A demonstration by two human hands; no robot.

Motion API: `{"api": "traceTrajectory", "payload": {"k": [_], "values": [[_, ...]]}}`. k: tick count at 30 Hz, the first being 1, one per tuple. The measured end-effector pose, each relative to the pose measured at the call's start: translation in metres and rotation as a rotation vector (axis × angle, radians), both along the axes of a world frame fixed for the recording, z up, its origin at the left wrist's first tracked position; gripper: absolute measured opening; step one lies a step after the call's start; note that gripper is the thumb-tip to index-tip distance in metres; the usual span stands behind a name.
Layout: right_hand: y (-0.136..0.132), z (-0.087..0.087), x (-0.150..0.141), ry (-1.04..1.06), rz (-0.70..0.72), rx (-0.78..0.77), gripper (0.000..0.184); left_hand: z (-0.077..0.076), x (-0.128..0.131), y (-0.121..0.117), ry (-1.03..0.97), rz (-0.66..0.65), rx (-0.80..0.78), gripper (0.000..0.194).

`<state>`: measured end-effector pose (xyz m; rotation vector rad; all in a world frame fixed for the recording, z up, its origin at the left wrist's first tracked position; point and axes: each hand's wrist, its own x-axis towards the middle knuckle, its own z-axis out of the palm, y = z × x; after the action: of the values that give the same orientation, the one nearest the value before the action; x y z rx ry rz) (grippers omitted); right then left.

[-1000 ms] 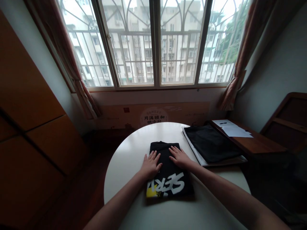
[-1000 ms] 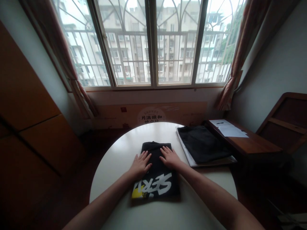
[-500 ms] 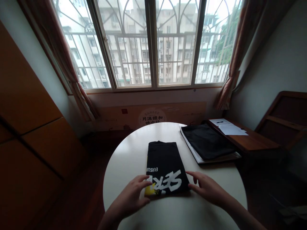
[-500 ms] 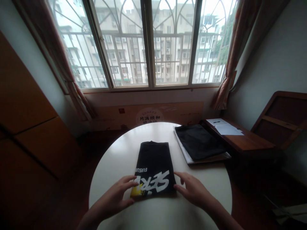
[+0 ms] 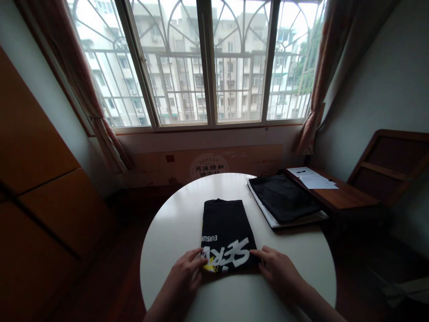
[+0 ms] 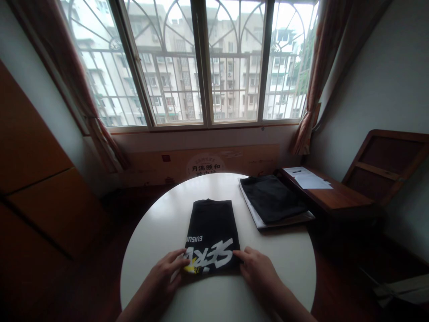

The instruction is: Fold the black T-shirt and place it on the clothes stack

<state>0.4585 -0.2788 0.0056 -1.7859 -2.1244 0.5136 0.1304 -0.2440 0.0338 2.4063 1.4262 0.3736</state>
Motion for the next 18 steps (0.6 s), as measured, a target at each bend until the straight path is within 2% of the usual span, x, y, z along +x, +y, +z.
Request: {"api": "traceTrajectory", "payload": {"k": [6, 9, 14, 16, 18], "values": [[0.003, 0.001, 0.001, -0.002, 0.006, -0.002, 0.043, -0.016, -0.009, 0.01, -0.053, -0.019, 0.084, 0.035], [0.003, 0.004, 0.002, 0.016, 0.018, -0.007, 0.04, -0.014, -0.01, 0.007, -0.092, -0.019, 0.062, 0.032], [-0.011, 0.012, 0.007, 0.193, 0.019, -0.037, 0.032, -0.006, -0.01, -0.013, -0.255, 0.024, -0.089, 0.034], [-0.022, 0.011, 0.009, 0.346, 0.009, -0.086, 0.03, -0.009, -0.011, -0.024, -0.345, 0.055, -0.203, 0.036], [-0.036, 0.007, 0.012, 0.504, -0.035, -0.218, 0.035, -0.016, -0.011, -0.037, -0.474, 0.07, -0.336, 0.045]]}}
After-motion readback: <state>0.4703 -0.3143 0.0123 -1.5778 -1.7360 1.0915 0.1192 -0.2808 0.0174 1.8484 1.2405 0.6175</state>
